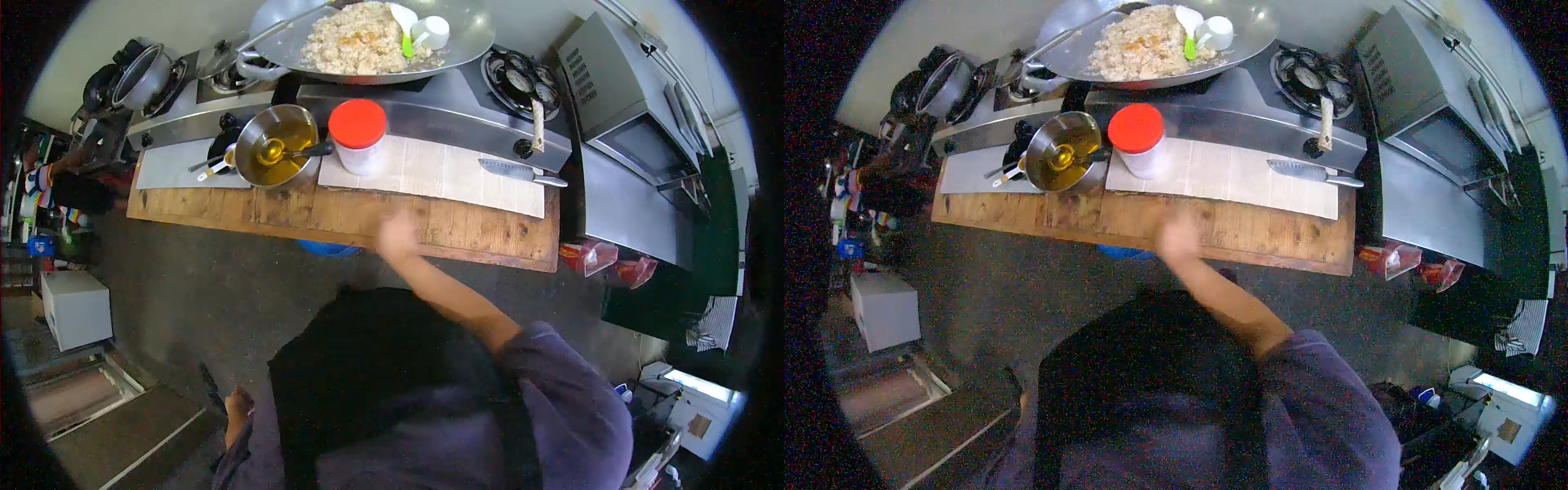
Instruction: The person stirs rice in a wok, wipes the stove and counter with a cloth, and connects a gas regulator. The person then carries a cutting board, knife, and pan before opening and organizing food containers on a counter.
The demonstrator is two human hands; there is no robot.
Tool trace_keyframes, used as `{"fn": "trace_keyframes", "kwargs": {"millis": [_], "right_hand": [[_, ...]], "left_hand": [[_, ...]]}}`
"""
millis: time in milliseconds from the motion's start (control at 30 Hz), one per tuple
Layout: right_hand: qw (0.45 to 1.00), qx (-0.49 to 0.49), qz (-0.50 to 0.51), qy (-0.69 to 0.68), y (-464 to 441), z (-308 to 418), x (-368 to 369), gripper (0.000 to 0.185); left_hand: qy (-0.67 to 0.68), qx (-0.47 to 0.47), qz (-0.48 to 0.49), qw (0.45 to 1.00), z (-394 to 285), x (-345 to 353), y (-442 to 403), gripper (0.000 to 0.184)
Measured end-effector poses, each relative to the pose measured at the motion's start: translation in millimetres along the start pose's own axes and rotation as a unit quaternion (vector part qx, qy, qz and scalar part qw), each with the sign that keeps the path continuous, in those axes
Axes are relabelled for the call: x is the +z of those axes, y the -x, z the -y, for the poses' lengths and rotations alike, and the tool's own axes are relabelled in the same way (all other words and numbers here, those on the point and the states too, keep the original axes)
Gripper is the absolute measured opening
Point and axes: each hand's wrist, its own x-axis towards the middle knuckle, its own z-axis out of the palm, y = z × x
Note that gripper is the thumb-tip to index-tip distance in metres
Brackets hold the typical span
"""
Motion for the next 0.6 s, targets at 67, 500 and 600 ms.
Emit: {"fn": "trace_keyframes", "kwargs": {"millis": [67,500,600], "right_hand": [[0.909,-0.195,0.3,-0.212,-8.7,56.7,13.9,0.015],[0.9,0.392,-0.152,0.115,30.3,-167.9,-27.8,0.039],[0.897,0.391,-0.115,0.168,8.5,-110.7,-6.5,0.044]], "left_hand": [[0.115,-0.039,0.041,0.992,11.4,5.1,9.1,0.057],[0.63,-0.215,-0.02,0.746,15.3,-30.1,-32.5,0.05],[0.647,-0.2,-0.005,0.736,10.5,-22.0,-40.0,0.049]]}}
